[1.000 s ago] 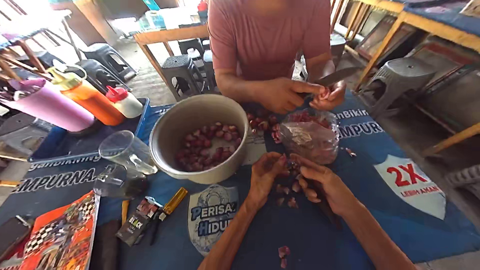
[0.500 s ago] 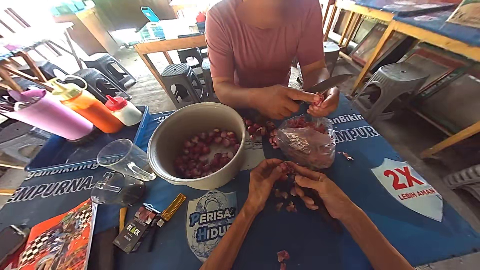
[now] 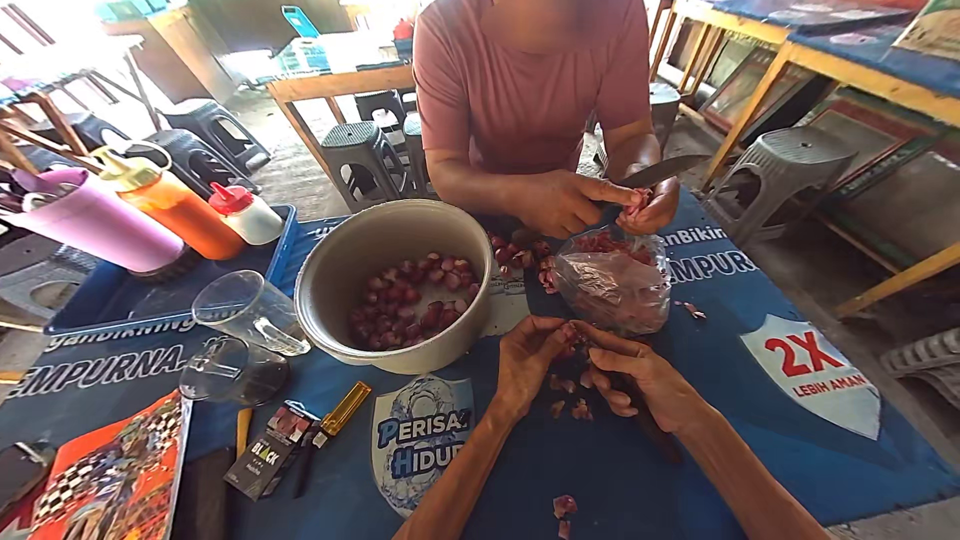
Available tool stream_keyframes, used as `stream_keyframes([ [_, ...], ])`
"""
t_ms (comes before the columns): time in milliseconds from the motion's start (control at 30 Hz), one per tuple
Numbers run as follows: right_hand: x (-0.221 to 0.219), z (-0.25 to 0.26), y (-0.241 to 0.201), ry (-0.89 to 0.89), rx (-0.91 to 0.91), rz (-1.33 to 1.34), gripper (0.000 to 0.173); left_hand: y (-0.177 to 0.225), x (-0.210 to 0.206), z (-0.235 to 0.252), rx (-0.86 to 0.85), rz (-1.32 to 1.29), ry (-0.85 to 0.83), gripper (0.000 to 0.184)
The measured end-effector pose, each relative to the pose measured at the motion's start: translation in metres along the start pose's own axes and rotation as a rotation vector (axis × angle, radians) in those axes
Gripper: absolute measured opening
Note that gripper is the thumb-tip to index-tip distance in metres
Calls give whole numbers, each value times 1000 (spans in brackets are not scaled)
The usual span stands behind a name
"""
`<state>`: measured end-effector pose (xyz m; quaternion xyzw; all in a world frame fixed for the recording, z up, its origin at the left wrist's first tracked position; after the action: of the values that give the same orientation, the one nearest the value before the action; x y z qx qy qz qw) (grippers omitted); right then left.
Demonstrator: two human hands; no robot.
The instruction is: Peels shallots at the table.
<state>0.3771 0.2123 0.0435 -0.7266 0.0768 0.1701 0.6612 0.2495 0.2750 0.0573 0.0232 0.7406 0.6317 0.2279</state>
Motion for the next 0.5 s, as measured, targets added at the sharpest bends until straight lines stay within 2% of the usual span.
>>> stream_keyframes([
  [233,8,1,4,89,-27,18,46,1,-5,-2,-103,66,3,14],
  [367,5,1,8,77,-54,122,45,-1,-6,-1,-57,38,-23,14],
  [500,2,2,9,49,-64,207,45,-2,-2,1,-47,38,19,18],
])
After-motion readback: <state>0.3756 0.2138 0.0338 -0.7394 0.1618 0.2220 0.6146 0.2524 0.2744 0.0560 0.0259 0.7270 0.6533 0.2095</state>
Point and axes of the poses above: each hand's wrist, its own z-axis towards the middle knuckle, its own x-axis out of the back of the hand, y = z × x, the point moved 10 cm from there along z, towards the middle knuckle, and after that the axes turned 14 degrees about x, right-handed, at the moved point
